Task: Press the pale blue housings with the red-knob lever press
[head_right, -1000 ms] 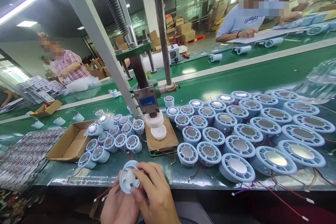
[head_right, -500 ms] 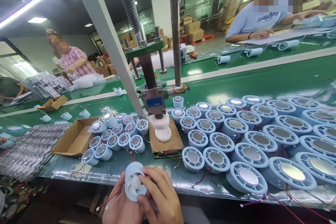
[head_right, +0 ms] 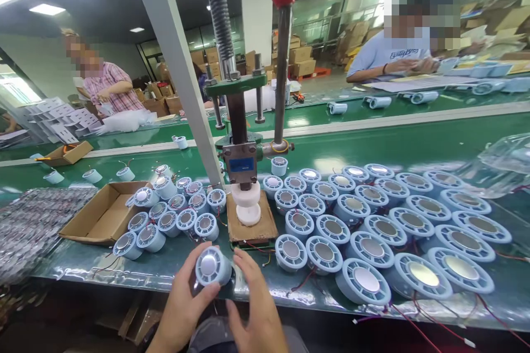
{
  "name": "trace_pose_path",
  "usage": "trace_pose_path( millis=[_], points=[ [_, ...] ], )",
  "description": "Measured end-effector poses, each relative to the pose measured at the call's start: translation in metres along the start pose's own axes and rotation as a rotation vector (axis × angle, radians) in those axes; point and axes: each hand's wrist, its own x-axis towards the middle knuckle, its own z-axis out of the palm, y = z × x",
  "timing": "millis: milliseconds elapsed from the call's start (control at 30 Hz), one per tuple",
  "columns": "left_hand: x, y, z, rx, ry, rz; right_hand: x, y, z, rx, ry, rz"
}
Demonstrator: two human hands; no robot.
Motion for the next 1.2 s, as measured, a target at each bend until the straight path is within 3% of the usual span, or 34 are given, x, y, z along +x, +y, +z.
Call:
trace_pose_path(
  millis=[67, 167, 300, 433, 600, 733, 933, 1000, 1133, 1200],
  points=[
    [0.007, 0.004, 0.002, 0.198, -0.044, -0.013, 0.001, 0.004, 0.006, -0.034, -0.071, 0.007],
    [0.013, 0.000, 0.005, 0.285, -0.073, -0.027, 0.004, 0.009, 0.016, -0.042, -0.072, 0.012],
    [0.007, -0.017, 0.009, 0.214, -0.066, -0.002, 0.004, 0.013, 0.025, -0.085, -0.013, -0.001],
    [-0.004, -0.034, 0.016, 0.038, 0.036, 0.080, 0.001, 0.017, 0.030, -0.115, -0.023, -0.003],
    [-0.009, -0.038, 0.021, 0.015, 0.007, 0.169, -0.003, 0.021, 0.030, -0.141, -0.063, 0.009],
    [-0.009, -0.039, 0.014, 0.013, 0.035, 0.140, -0.003, 0.024, 0.027, -0.104, -0.074, -0.024],
    [0.001, -0.045, -0.004, 0.169, -0.212, 0.135, -0.005, 0.026, 0.026, -0.094, -0.084, -0.034],
    [0.001, -0.043, -0.001, 0.150, -0.170, 0.154, -0.004, 0.025, 0.025, -0.104, -0.092, -0.016],
    [-0.003, -0.031, 0.004, -0.069, 0.107, 0.151, -0.001, 0.021, 0.023, -0.103, -0.113, 0.010],
    [-0.001, -0.025, -0.002, -0.157, 0.159, 0.138, 0.000, 0.018, 0.023, -0.106, -0.108, 0.018]
  ],
)
